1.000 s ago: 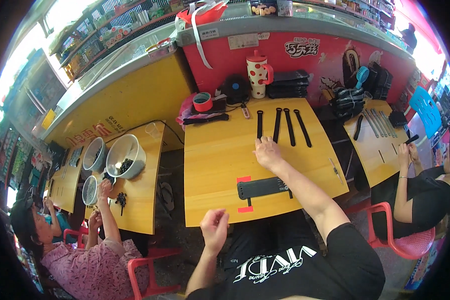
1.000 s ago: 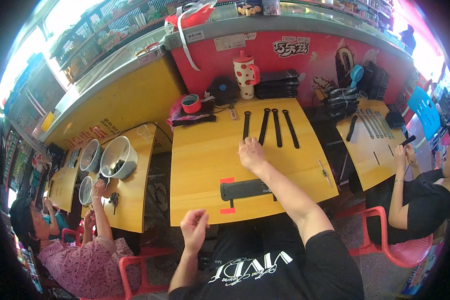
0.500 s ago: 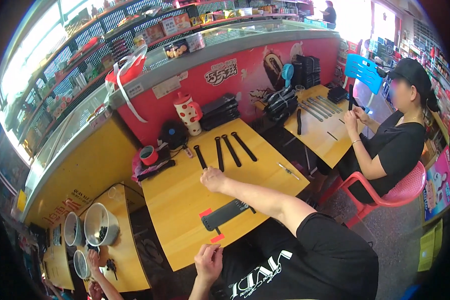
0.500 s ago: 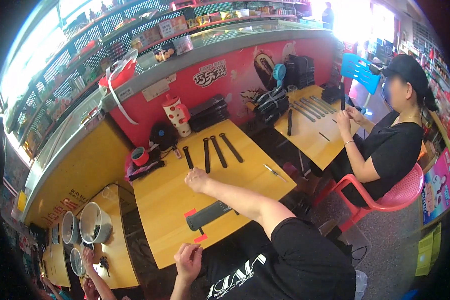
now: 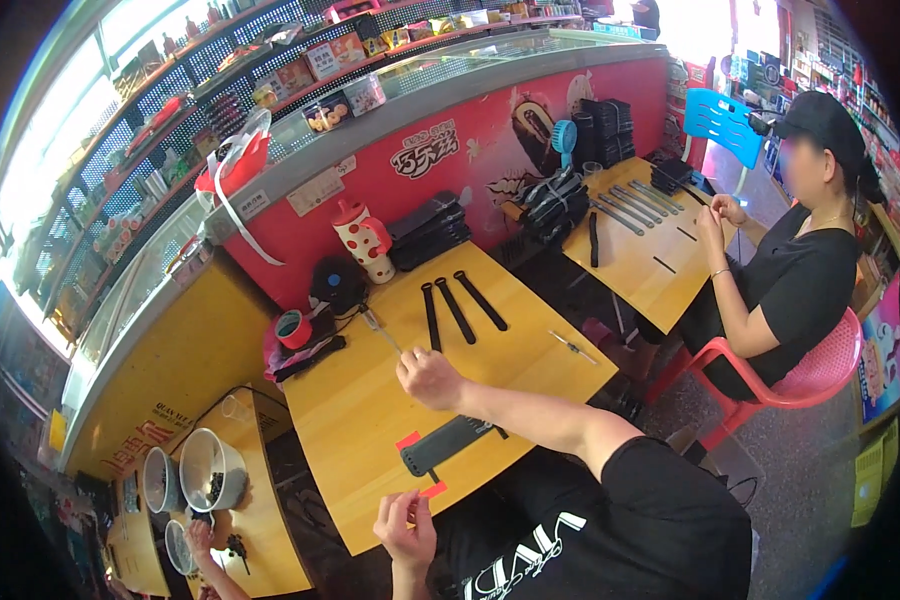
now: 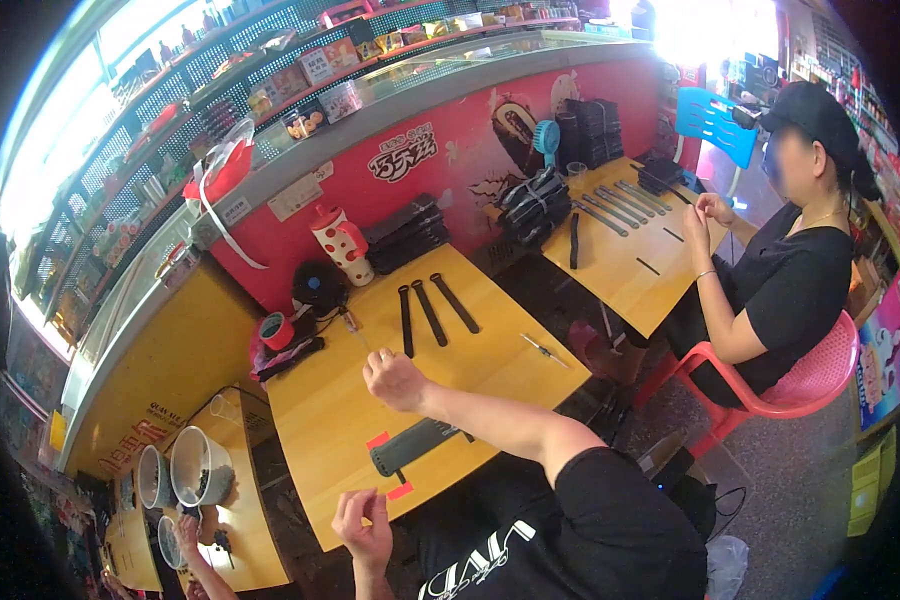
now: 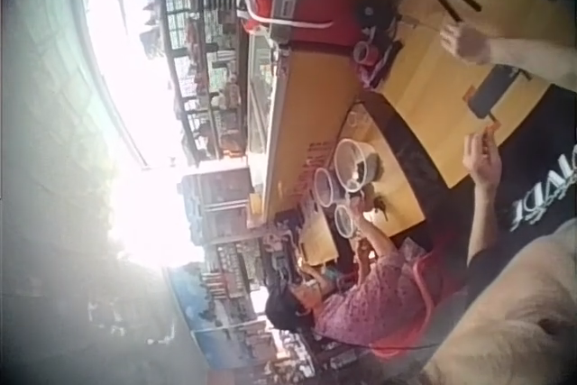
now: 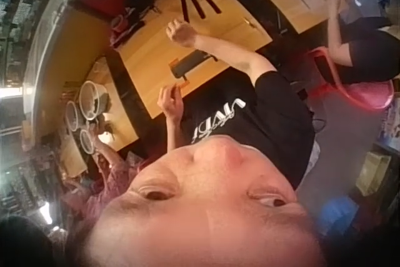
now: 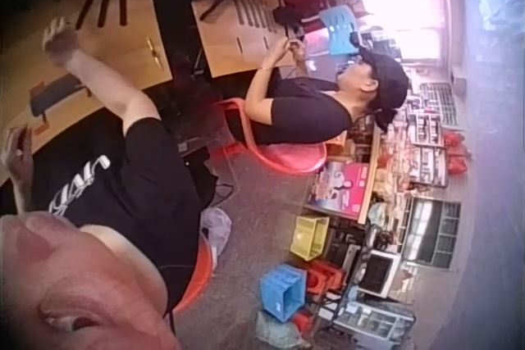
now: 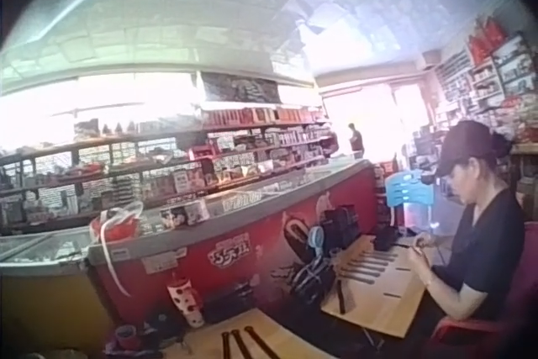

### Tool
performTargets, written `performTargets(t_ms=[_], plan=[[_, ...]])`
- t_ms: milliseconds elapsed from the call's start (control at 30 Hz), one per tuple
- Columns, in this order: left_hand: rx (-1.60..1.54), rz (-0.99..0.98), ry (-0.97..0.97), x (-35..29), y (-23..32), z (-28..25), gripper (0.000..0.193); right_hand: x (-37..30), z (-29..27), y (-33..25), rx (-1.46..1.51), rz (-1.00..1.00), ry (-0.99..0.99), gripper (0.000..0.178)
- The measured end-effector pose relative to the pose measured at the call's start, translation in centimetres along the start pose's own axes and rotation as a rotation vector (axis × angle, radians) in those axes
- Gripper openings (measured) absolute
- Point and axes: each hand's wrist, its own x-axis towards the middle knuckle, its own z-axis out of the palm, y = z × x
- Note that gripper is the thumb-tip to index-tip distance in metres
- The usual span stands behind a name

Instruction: Assembling black straps by attaching metal rivets and fasteners by hand.

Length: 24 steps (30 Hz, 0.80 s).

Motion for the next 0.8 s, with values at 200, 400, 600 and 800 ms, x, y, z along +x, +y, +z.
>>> performTargets(t_ms=[200,400,600,800], plan=[[0.423,0.484,0.133,5.6,4.4,2.1,0.028,-8.3,-10.5,-0.2,0.302,-0.294,0.354,0.033],[0.32,0.417,-0.429,5.2,2.1,1.1,0.026,-14.7,-16.0,1.0,0.72,-0.281,0.322,0.03],[0.017,0.028,-0.315,1.4,0.2,-0.5,0.017,-16.9,-14.6,2.1,0.904,0.28,0.31,0.023],[-0.297,-0.323,-0.206,1.0,-1.0,0.8,0.012,-18.1,-13.2,1.5,1.536,0.739,-0.013,0.017]])
